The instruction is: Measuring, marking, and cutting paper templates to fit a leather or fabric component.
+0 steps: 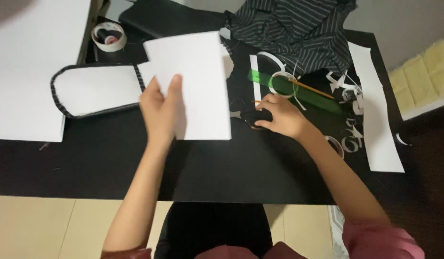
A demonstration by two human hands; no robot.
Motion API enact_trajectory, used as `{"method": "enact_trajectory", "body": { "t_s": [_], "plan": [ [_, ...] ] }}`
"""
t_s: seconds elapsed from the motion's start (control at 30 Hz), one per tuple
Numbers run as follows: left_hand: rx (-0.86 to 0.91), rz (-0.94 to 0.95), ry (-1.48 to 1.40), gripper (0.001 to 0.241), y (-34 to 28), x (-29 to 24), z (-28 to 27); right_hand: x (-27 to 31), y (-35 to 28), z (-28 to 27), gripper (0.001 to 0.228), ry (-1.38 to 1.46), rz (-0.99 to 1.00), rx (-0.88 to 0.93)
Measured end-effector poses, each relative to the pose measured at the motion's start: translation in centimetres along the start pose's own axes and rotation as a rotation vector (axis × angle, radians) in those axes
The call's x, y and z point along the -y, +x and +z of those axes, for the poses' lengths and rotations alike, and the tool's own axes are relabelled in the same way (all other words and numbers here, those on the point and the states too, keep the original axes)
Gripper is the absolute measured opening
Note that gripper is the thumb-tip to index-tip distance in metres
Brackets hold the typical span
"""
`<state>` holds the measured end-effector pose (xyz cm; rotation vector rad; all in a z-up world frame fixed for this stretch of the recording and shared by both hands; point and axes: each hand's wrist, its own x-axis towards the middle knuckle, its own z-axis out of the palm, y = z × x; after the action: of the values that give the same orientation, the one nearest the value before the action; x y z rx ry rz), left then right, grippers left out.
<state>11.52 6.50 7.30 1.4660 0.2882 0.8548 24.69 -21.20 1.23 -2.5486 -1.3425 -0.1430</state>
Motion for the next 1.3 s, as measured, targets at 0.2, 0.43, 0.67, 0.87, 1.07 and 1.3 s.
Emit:
{"method": "enact_trajectory", "body": {
  "t_s": [0.2, 0.43, 0.67, 0.87, 1.07, 1.3],
  "plan": [
    [0.123, 0.094, -0.161, 0.030, 3.0, 2.5, 3.5, 1.1, -1.0, -2.6, 0.042, -0.099, 0.417, 0.341],
    [0.033, -0.097, -0.039, 0.042, 3.0, 5.7, 3.9, -2.7, -5.6, -4.5, 0.053, 0.517, 0.676, -0.040],
    [0.204, -0.174, -0.114, 0.019, 2.4, 9.5, 4.5, -1.2, -0.1, -3.9, 0.028, 0.721, 0.645, -0.476],
    [0.210, -0.076, -0.076, 0.013, 1.9, 10.4, 4.0, 4.1, 6.1, 0.8, 0.020, 1.230, 0.572, -0.359],
    [0.495, -0.156, 0.012, 0.021, 1.4, 4.6, 4.7, 3.5, 6.1, 3.4, 0.016, 1.264, 0.591, -0.682],
    [0.355, -0.106, 0.072, 0.023, 2.4, 4.9, 4.4, -0.1, 3.9, 4.6, 0.042, 1.984, 0.521, -0.197]
  ]
}}
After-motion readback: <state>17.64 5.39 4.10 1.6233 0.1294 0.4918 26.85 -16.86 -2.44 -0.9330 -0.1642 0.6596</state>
